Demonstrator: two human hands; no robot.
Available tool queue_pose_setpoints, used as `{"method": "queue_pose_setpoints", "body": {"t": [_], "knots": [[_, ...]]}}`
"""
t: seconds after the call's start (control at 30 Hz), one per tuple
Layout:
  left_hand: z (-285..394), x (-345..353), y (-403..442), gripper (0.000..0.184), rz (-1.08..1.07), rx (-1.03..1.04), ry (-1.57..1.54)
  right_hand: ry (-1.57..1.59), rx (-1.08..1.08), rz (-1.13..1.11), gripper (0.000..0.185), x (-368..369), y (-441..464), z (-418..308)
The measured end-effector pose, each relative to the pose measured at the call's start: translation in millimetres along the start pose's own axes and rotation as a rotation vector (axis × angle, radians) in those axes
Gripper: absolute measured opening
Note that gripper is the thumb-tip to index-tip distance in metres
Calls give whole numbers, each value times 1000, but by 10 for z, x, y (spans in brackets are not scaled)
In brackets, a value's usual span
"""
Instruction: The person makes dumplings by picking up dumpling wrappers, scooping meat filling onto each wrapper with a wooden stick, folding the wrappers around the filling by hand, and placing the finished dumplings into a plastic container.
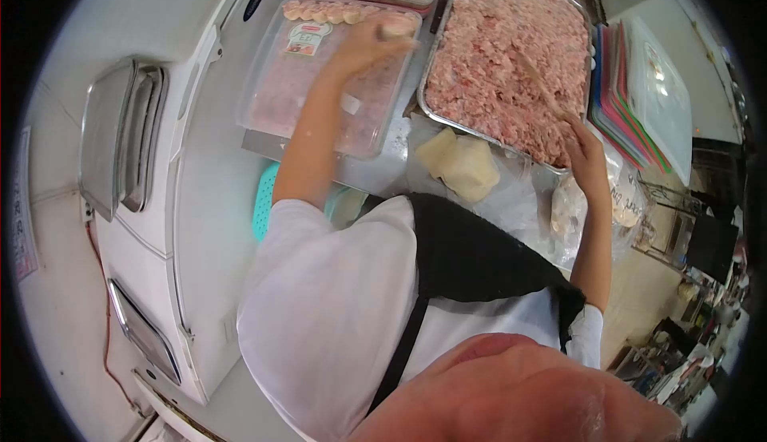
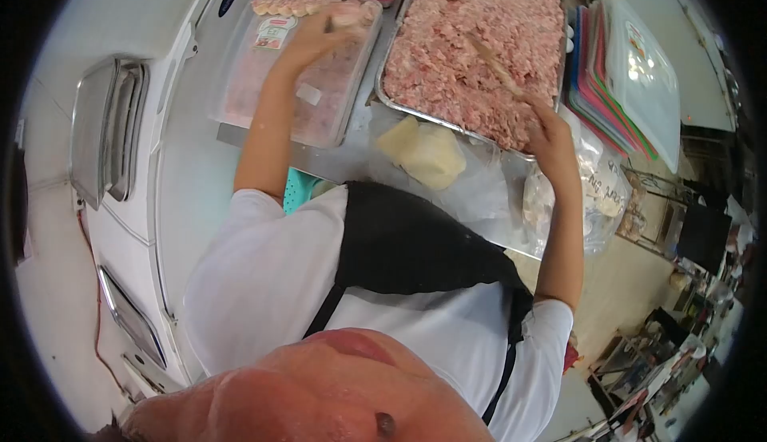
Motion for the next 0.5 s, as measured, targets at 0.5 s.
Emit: {"method": "queue_pose_setpoints", "body": {"t": [0.5], "knots": [[-339,150,45,58,128,-50,365,97,180,135,35,-120,-21,458]]}}
Point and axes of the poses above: each hand's wrist, its own y-axis towards the middle knuckle, its own x-axis out of the palm, z = x × y, the point moved 2 cm from there along y, towards the middle knuckle, and after that the axes turned 4 degrees about -z, right-handed, at the moved point
